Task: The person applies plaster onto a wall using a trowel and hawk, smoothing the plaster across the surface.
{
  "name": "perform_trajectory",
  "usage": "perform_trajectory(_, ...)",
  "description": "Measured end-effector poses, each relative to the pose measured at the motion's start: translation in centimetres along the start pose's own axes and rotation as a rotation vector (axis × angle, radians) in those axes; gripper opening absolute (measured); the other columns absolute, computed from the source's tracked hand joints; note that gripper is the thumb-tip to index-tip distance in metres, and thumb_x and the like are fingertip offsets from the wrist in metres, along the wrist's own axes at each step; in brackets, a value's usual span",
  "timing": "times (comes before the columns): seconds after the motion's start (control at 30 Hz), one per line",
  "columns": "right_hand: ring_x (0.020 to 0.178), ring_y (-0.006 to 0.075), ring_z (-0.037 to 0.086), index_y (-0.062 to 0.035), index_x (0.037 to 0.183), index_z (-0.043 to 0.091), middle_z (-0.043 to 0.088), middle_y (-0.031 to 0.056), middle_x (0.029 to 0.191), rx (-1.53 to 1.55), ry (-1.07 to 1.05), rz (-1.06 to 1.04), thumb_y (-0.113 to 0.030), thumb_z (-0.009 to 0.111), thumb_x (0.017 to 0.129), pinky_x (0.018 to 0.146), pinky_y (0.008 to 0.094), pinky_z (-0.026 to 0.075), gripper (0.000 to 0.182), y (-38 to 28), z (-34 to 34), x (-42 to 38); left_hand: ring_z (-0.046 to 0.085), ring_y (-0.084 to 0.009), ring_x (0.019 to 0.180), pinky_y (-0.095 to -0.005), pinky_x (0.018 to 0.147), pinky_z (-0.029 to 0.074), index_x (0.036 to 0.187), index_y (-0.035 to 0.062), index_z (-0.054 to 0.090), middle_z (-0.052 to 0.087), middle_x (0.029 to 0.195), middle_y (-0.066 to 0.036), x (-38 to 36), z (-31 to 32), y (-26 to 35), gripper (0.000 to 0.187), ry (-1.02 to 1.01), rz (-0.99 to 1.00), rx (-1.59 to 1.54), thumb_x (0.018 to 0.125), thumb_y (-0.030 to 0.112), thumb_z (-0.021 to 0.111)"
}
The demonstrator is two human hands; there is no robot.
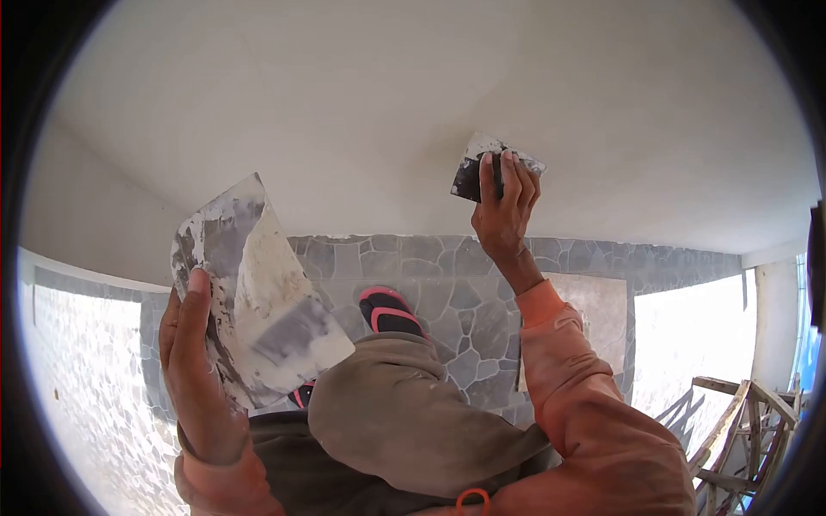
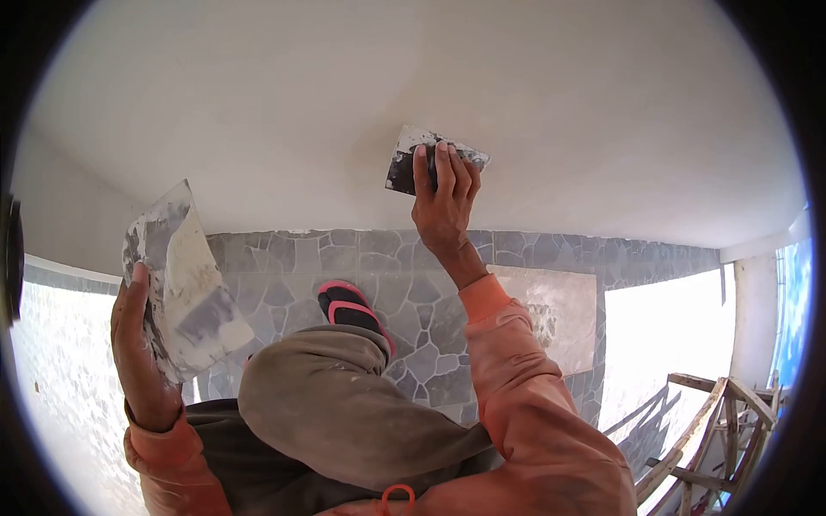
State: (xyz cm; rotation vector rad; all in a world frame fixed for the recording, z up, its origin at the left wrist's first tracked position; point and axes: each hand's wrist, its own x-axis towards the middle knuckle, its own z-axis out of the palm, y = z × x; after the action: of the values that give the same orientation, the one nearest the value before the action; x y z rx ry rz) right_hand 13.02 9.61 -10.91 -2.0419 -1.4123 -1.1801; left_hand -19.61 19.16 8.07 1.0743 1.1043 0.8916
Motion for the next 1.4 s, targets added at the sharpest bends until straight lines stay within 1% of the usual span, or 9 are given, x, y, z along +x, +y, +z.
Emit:
perform_trajectory(0.23,0.118,0.0345,0.045,-0.0021,0.129,0.048,0.044,0.0194,0.127,0.374,-0.337,-0.018,0.005,0.054,0.074,0.1,0.0494,0.035,0.056,-2.5,1.9,-7.6,0.057,-0.0161,0.102,-0.0282,0.086,0.047,0.118,-0.005,0.053,0.056,0.113,-0.012,0.6,-1.0,-0.7,0.04,-0.036,0.109,0.085,0.098,0.029,0.047)
perform_trajectory(0.43,0.115,0.0379,0.048,0.0016,0.131,0.045,0.046,0.0207,0.127,0.333,-0.141,0.146,0.014,0.045,0.066,0.097,0.048,0.041,0.066,1.1,-4.5,-5.2,0.054,-0.0218,0.111,-0.0327,0.092,0.045,0.13,0.0004,0.048,0.052,0.123,-0.014,0.4,-1.3,-0.2,0.036,-0.143,-0.003,-0.087,0.098,0.015,0.046)
perform_trajectory(0.57,0.116,0.0357,0.049,-0.0002,0.134,0.043,0.048,0.0182,0.127,0.131,0.111,0.162,0.015,0.044,0.071,0.095,0.0453,0.043,0.065,6.8,-7.5,1.3,0.051,-0.0249,0.116,-0.0352,0.094,0.045,0.135,0.0037,0.045,0.047,0.128,-0.015,0.5,-1.7,-0.7,0.038,-0.116,0.012,-0.064,0.097,0.01,0.045)
perform_trajectory(0.73,0.117,0.0348,0.046,-0.0041,0.134,0.045,0.044,0.0171,0.13,0.009,0.113,0.108,0.013,0.046,0.071,0.097,0.0469,0.039,0.065,8.0,-5.9,3.0,0.05,-0.0251,0.119,-0.0355,0.096,0.045,0.135,0.0029,0.045,0.046,0.128,-0.015,0.1,-1.3,-0.4,0.038,-0.113,-0.001,-0.075,0.097,0.01,0.045)
perform_trajectory(0.9,0.123,0.0332,0.04,-0.0075,0.131,0.05,0.038,0.0158,0.134,0.04,-0.112,0.121,0.008,0.058,0.07,0.102,0.0495,0.033,0.064,3.6,-1.3,-3.0,0.05,-0.0253,0.118,-0.0357,0.096,0.045,0.136,0.0022,0.043,0.047,0.127,-0.016,0.2,-0.8,-0.1,0.04,-0.122,-0.049,-0.082,0.097,0.01,0.046)
perform_trajectory(0.97,0.123,0.0325,0.04,-0.0089,0.128,0.053,0.038,0.0153,0.134,0.055,-0.048,0.073,0.006,0.059,0.072,0.103,0.049,0.032,0.059,1.8,2.2,-5.8,0.05,-0.0254,0.118,-0.0358,0.096,0.044,0.136,0.0019,0.043,0.047,0.127,-0.016,0.4,-1.0,-0.3,0.041,-0.089,-0.029,-0.034,0.096,0.008,0.046)
perform_trajectory(1.13,0.121,0.0327,0.042,-0.0072,0.128,0.052,0.042,0.0167,0.13,0.211,-0.179,0.077,0.003,0.058,0.073,0.101,0.0481,0.033,0.057,-2.1,4.4,-9.3,0.051,-0.0269,0.117,-0.0366,0.096,0.044,0.137,0.0015,0.041,0.048,0.126,-0.017,0.9,-3.1,-2.3,0.044,-0.226,0.436,0.556,0.094,0.006,0.05)
perform_trajectory(1.3,0.117,0.0302,0.046,-0.0062,0.128,0.05,0.047,0.0145,0.124,0.418,-0.383,0.035,0.003,0.057,0.072,0.099,0.0482,0.035,0.056,-3.6,4.1,-10.8,0.051,-0.0266,0.118,-0.0363,0.096,0.044,0.137,-0.0012,0.04,0.049,0.127,-0.018,0.7,-1.5,-1.0,0.047,-0.164,0.174,0.248,0.093,0.01,0.052)
perform_trajectory(1.4,0.113,0.0313,0.048,-0.0037,0.128,0.049,0.05,0.0153,0.119,0.667,-0.397,0.303,0.006,0.053,0.074,0.096,0.042,0.039,0.054,-4.0,2.4,-12.8,0.051,-0.0244,0.118,-0.0357,0.096,0.044,0.136,-0.0016,0.041,0.049,0.129,-0.016,0.5,-0.5,-0.4,0.046,-0.084,-0.007,0.027,0.095,0.018,0.05)
